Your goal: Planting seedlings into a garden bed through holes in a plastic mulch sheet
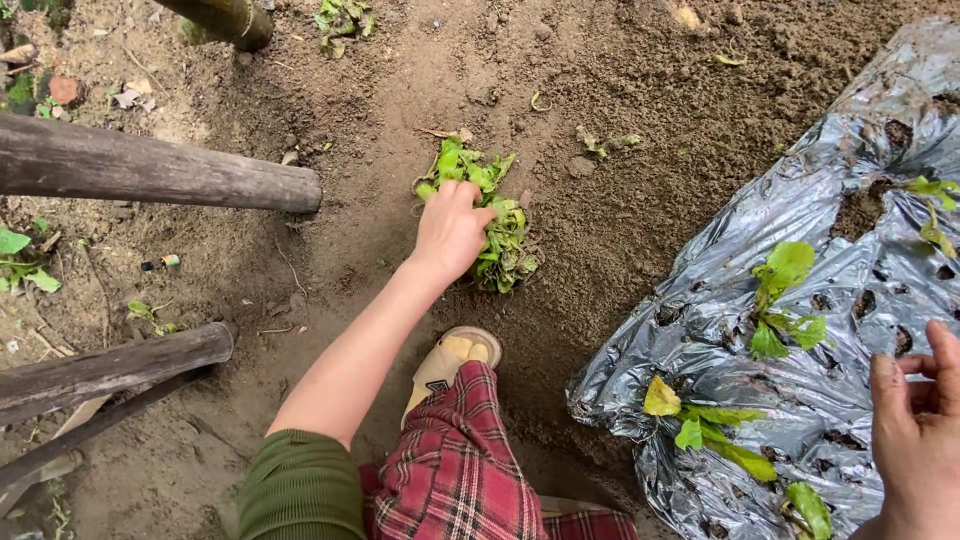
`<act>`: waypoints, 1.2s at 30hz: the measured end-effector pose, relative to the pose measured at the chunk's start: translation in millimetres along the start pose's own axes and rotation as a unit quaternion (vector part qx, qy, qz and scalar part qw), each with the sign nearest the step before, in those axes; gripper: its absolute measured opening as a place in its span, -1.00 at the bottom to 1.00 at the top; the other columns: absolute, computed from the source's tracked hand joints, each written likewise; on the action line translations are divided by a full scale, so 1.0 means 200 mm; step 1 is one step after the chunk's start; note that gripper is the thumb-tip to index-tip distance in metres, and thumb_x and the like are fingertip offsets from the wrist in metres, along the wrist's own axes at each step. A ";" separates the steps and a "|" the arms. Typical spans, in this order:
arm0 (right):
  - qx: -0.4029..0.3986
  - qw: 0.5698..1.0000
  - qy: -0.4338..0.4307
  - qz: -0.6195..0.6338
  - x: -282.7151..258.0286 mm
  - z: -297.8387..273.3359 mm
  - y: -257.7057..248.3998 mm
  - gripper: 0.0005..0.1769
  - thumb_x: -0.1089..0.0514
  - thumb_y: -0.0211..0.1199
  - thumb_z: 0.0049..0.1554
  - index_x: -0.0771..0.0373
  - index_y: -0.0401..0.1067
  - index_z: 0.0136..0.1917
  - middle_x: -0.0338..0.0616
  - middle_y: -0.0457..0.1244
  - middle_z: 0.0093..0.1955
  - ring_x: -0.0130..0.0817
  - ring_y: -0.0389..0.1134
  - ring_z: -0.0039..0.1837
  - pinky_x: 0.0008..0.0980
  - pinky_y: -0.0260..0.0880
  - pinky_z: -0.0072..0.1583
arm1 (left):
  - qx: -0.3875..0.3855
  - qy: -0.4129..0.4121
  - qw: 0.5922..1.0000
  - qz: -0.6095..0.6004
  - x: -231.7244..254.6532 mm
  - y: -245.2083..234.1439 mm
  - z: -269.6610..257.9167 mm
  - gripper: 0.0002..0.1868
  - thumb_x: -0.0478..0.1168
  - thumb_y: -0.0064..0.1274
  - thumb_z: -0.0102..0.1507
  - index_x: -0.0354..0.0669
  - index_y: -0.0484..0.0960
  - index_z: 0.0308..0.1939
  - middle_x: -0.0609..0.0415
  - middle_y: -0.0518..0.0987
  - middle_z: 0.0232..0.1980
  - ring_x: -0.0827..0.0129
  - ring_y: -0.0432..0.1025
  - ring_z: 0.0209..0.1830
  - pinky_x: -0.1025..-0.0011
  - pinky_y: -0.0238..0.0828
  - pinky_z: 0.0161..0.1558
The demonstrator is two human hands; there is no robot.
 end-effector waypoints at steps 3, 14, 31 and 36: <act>-0.002 1.000 -0.010 -0.005 -0.02 -0.01 -0.02 -0.39 0.44 0.13 0.55 0.47 0.10 0.79 0.10 0.12 0.22 -0.33 0.02 -0.07 -0.39 0.02 -0.05 | -0.038 -0.022 0.999 -0.016 -0.03 -0.03 0.02 -0.82 -0.21 0.41 0.07 -0.13 0.83 -0.27 -0.01 0.59 -0.13 0.07 0.36 -0.03 0.11 0.43 -0.05; -0.012 0.966 -0.196 -0.168 -0.53 -0.05 0.10 -0.49 0.28 0.49 0.30 0.32 0.51 0.49 -0.12 0.40 0.12 -0.33 0.27 -0.14 -0.26 0.32 0.01 | -0.178 -0.186 0.829 -0.496 0.19 -0.14 -0.06 -0.90 -0.20 0.17 0.30 -0.08 0.76 -0.20 0.25 0.56 -0.22 0.53 0.43 -0.19 0.55 0.31 -0.06; 0.184 0.951 -0.235 -0.080 -0.40 -0.06 -0.25 -0.87 0.19 0.25 0.20 0.07 0.61 -0.02 -0.12 0.36 0.10 -0.16 0.43 -0.01 -0.25 0.45 0.05 | -0.228 0.248 0.865 -0.372 1.94 -0.54 0.41 -0.74 -0.19 0.25 0.17 -0.05 0.76 -0.06 0.00 0.67 -0.06 -0.01 0.56 -0.02 0.12 0.51 0.00; 0.239 0.961 -0.133 -0.041 0.13 0.03 -0.82 -0.75 0.16 0.46 0.20 0.16 0.49 -0.29 -0.12 0.27 -0.23 -0.05 0.35 -0.15 -0.20 0.34 -0.03 | -0.222 0.274 0.885 -0.305 2.16 -0.39 0.50 -0.66 -0.20 0.21 0.20 -0.16 0.73 0.05 -0.12 0.66 -0.02 -0.07 0.54 0.02 0.08 0.47 0.03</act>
Point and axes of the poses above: each hand's wrist, its own z-axis towards the middle knuckle, its own y-axis out of the palm, x = y × z, the point moved 10 cm from there along z, towards the middle knuckle
